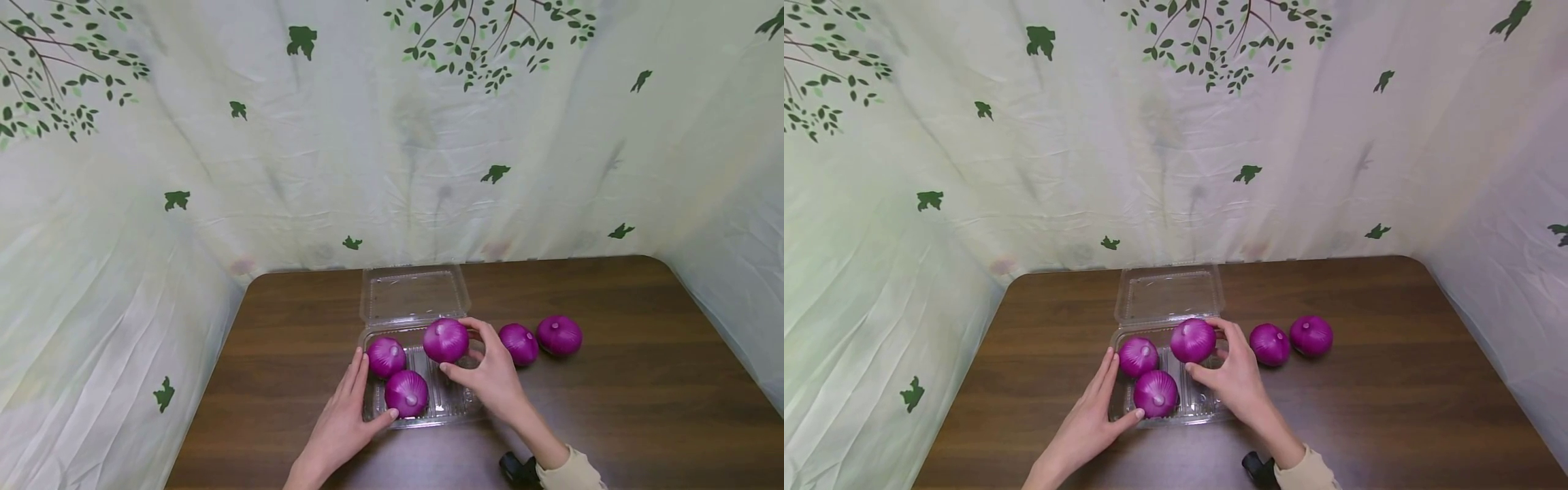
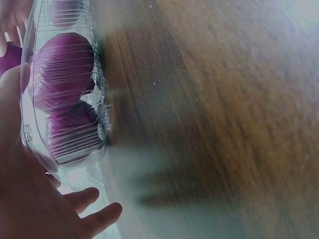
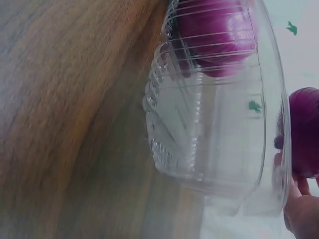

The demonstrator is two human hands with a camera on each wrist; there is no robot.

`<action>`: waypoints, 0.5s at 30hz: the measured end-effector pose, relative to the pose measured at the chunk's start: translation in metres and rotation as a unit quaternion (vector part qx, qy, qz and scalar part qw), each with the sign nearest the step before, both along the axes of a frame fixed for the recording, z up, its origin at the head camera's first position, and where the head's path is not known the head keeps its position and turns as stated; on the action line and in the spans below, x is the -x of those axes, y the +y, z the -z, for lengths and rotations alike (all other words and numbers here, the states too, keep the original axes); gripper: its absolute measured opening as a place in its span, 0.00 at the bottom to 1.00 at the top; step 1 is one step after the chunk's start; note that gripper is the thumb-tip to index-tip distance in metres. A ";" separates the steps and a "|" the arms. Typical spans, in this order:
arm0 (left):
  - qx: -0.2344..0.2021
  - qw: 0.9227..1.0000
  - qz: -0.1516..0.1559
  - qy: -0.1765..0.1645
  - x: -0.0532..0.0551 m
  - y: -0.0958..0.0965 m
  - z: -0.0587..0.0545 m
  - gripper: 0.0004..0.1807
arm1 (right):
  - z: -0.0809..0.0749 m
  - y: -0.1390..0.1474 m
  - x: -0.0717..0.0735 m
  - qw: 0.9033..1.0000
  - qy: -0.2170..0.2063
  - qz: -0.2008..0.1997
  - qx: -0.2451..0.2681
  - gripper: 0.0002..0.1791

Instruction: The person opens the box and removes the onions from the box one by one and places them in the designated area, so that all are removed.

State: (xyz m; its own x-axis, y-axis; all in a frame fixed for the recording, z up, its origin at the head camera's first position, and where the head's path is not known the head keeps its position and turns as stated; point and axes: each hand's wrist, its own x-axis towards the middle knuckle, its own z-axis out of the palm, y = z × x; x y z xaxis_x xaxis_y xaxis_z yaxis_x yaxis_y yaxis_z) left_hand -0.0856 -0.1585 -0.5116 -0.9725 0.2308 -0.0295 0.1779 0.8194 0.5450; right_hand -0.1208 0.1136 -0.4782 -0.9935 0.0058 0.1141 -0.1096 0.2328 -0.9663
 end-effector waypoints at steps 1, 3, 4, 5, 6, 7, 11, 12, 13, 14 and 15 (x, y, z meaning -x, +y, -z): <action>0.000 1.000 0.000 0.000 0.000 0.000 0.000 0.60 | 0.000 0.001 -0.001 1.000 0.001 0.000 0.001 0.42; -0.001 1.000 0.000 -0.002 0.000 0.000 -0.001 0.60 | 0.000 0.003 -0.002 1.000 0.001 0.001 0.006 0.43; -0.001 1.000 0.000 -0.003 -0.001 0.000 -0.002 0.60 | 0.000 0.005 -0.002 1.000 0.001 0.001 0.009 0.43; -0.001 1.000 0.000 -0.003 0.000 0.000 -0.002 0.60 | 0.001 0.006 -0.003 1.000 0.003 0.001 0.013 0.43; -0.001 1.000 0.000 -0.002 0.000 0.000 -0.002 0.60 | 0.001 0.007 -0.003 1.000 0.005 0.001 0.019 0.43; -0.002 1.000 0.000 -0.001 0.000 0.000 -0.002 0.60 | 0.001 0.008 -0.004 1.000 0.006 0.003 0.024 0.44; -0.001 1.000 0.000 0.005 0.000 0.000 -0.001 0.60 | 0.001 0.014 -0.005 0.999 0.021 0.014 0.036 0.44; -0.001 1.000 0.000 0.005 0.000 0.000 -0.001 0.60 | 0.001 0.015 -0.005 0.999 0.024 0.018 0.038 0.44; -0.001 1.000 0.000 0.004 0.000 0.000 -0.001 0.60 | 0.001 0.016 -0.005 0.999 0.028 0.024 0.037 0.44; -0.001 1.000 0.000 0.004 -0.001 0.000 -0.001 0.60 | 0.001 0.018 -0.005 0.998 0.032 0.028 0.035 0.44; -0.001 1.000 0.000 0.004 -0.001 0.000 -0.001 0.60 | 0.002 0.019 -0.006 0.998 0.034 0.033 0.035 0.44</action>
